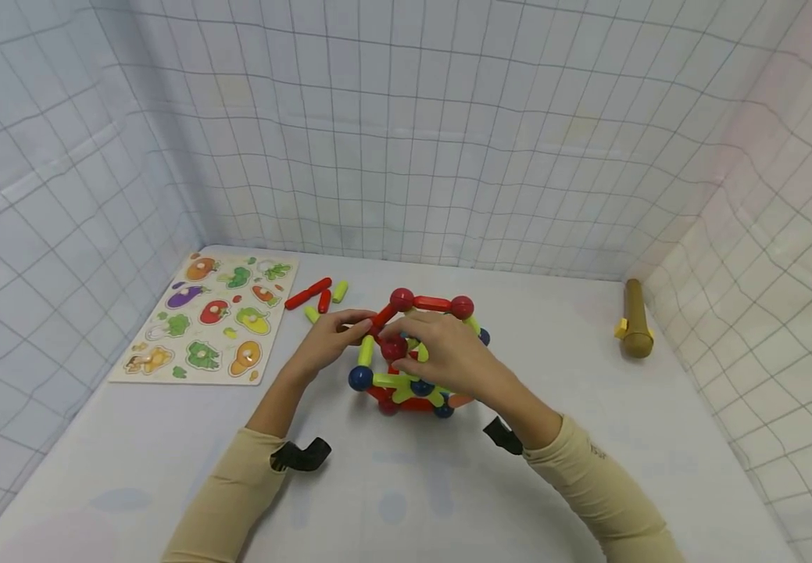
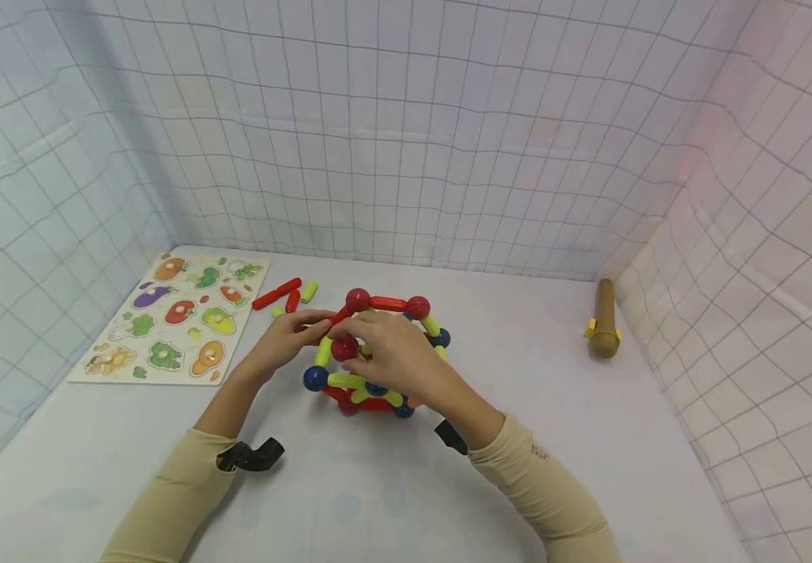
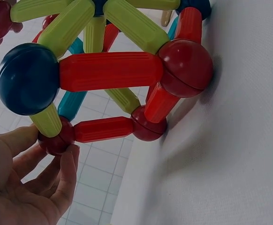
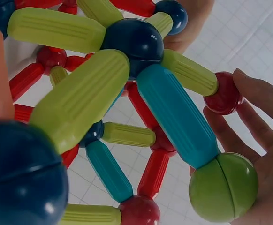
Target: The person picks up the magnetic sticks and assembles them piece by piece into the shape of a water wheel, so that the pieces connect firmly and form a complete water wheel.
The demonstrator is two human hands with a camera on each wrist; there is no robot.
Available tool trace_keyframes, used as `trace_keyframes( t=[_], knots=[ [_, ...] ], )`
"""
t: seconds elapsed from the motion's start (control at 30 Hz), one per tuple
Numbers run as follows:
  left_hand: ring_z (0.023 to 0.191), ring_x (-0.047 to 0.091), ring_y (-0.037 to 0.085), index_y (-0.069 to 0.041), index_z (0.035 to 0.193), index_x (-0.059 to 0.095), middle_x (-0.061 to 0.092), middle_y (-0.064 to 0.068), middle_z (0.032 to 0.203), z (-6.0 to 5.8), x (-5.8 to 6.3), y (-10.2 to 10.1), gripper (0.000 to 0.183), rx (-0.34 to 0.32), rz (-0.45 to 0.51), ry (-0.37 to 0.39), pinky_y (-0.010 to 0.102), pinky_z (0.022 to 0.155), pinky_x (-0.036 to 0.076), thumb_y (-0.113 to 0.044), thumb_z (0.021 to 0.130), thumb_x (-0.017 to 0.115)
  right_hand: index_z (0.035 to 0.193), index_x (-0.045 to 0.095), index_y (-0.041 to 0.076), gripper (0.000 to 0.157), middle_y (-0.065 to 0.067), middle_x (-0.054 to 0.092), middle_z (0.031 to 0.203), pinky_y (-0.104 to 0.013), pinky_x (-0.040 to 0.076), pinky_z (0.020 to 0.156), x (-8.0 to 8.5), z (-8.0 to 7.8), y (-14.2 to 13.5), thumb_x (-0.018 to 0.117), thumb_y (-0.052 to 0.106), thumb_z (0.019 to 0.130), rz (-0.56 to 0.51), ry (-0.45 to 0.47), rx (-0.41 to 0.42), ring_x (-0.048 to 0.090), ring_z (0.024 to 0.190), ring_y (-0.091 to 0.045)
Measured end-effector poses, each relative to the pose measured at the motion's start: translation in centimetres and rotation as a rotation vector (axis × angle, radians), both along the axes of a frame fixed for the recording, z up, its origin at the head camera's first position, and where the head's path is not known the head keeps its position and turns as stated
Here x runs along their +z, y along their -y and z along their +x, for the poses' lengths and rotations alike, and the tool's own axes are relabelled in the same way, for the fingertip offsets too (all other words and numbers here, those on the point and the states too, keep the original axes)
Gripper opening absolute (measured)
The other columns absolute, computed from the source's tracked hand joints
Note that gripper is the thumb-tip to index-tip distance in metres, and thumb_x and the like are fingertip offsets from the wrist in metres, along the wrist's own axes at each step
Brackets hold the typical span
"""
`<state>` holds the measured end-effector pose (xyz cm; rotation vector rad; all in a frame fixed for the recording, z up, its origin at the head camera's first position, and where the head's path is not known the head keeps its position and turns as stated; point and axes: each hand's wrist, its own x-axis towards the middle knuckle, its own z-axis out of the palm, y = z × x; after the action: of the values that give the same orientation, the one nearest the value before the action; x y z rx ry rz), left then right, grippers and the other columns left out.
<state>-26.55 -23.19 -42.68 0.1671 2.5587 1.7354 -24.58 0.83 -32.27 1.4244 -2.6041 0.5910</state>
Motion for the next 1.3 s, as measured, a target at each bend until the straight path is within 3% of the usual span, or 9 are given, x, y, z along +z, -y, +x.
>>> trace_keyframes(
  t=[0.17, 0.3, 0.47, 0.57, 0.73, 0.8, 0.93, 1.13, 1.3],
  knots=[
    [0.112, 0.064, 0.031, -0.011, 0.136, 0.055, 0.065, 0.016, 0.126, -0.1, -0.1, 0.0, 0.047, 0.004, -0.003, 0.017, 0.054, 0.106, 0.042, -0.039, 0.099, 0.053, 0.119, 0.066, 0.014, 0.035, -0.003, 0.070, 0.115, -0.038, 0.056, 0.088, 0.5, -0.8, -2.5, 0.075, 0.021, 0.086, -0.209, 0.048, -0.042, 0.066, 0.102, -0.017],
    [0.112, 0.064, 0.030, -0.011, 0.136, 0.056, 0.065, 0.015, 0.125, -0.3, -0.2, -0.1, 0.047, 0.007, -0.004, 0.025, 0.051, 0.106, 0.044, -0.040, 0.099, 0.053, 0.118, 0.066, 0.010, 0.025, -0.008, 0.070, 0.114, -0.044, 0.055, 0.086, -1.0, -3.3, -6.4, 0.063, 0.017, 0.094, -0.414, 0.118, -0.261, 0.065, 0.099, -0.023],
    [0.109, 0.064, 0.029, -0.009, 0.136, 0.055, 0.064, 0.017, 0.125, -0.5, 0.5, 0.3, 0.046, -0.006, -0.033, 0.010, 0.042, 0.097, 0.052, -0.038, 0.101, 0.049, 0.133, 0.058, 0.014, 0.037, -0.013, 0.060, 0.132, -0.047, 0.054, 0.089, -5.1, -6.7, -9.5, 0.056, 0.029, 0.099, -0.314, 0.398, -0.453, 0.061, 0.114, -0.032],
    [0.099, 0.066, 0.031, -0.007, 0.133, 0.057, 0.064, 0.020, 0.121, -1.1, 0.8, 1.1, 0.041, 0.064, -0.150, -0.031, 0.036, 0.086, 0.056, -0.032, 0.104, 0.044, 0.137, 0.055, 0.013, 0.041, -0.015, 0.057, 0.137, -0.049, 0.053, 0.092, -7.0, -7.6, -10.4, 0.054, 0.032, 0.100, -0.248, 0.548, -0.426, 0.061, 0.116, -0.035],
    [0.088, 0.062, 0.032, -0.001, 0.116, 0.065, 0.065, 0.024, 0.110, -3.8, 0.9, 3.3, 0.025, 0.281, -0.606, -0.120, 0.038, 0.071, 0.051, -0.010, 0.100, 0.049, 0.129, 0.061, 0.011, 0.037, -0.014, 0.064, 0.126, -0.050, 0.052, 0.091, -8.0, -7.9, -10.7, 0.054, 0.032, 0.100, -0.269, 0.603, -0.380, 0.066, 0.103, -0.033],
    [0.089, 0.059, 0.034, 0.000, 0.111, 0.067, 0.064, 0.025, 0.108, -4.7, 0.9, 4.2, 0.021, 0.251, -0.793, -0.101, 0.041, 0.072, 0.050, 0.000, 0.094, 0.053, 0.128, 0.062, 0.011, 0.036, -0.013, 0.066, 0.123, -0.051, 0.051, 0.092, -8.0, -8.0, -10.5, 0.054, 0.032, 0.100, -0.276, 0.604, -0.372, 0.067, 0.101, -0.033],
    [0.089, 0.059, 0.036, -0.006, 0.099, 0.071, 0.063, 0.020, 0.102, -5.9, 0.6, 4.4, 0.021, 0.076, -1.035, -0.056, 0.047, 0.075, 0.051, 0.006, 0.087, 0.058, 0.128, 0.062, 0.011, 0.035, -0.013, 0.067, 0.121, -0.050, 0.051, 0.091, -7.8, -7.9, -10.7, 0.054, 0.030, 0.100, -0.279, 0.611, -0.361, 0.066, 0.101, -0.034],
    [0.091, 0.063, 0.038, -0.010, 0.097, 0.075, 0.071, 0.016, 0.102, -5.7, -0.3, 5.0, 0.015, 0.066, -1.124, -0.070, 0.055, 0.080, 0.050, -0.003, 0.088, 0.064, 0.128, 0.062, 0.011, 0.034, -0.013, 0.067, 0.120, -0.046, 0.052, 0.089, -7.8, -8.0, -10.5, 0.054, 0.028, 0.100, -0.262, 0.607, -0.358, 0.066, 0.100, -0.035],
    [0.097, 0.065, 0.034, -0.003, 0.106, 0.073, 0.072, 0.016, 0.105, -4.7, 0.3, 5.1, 0.022, 0.058, -0.984, -0.026, 0.050, 0.087, 0.052, -0.012, 0.086, 0.072, 0.128, 0.062, 0.011, 0.034, -0.013, 0.067, 0.119, -0.046, 0.051, 0.088, -7.9, -8.1, -10.6, 0.053, 0.028, 0.100, -0.256, 0.598, -0.365, 0.066, 0.099, -0.034]
  ],
)
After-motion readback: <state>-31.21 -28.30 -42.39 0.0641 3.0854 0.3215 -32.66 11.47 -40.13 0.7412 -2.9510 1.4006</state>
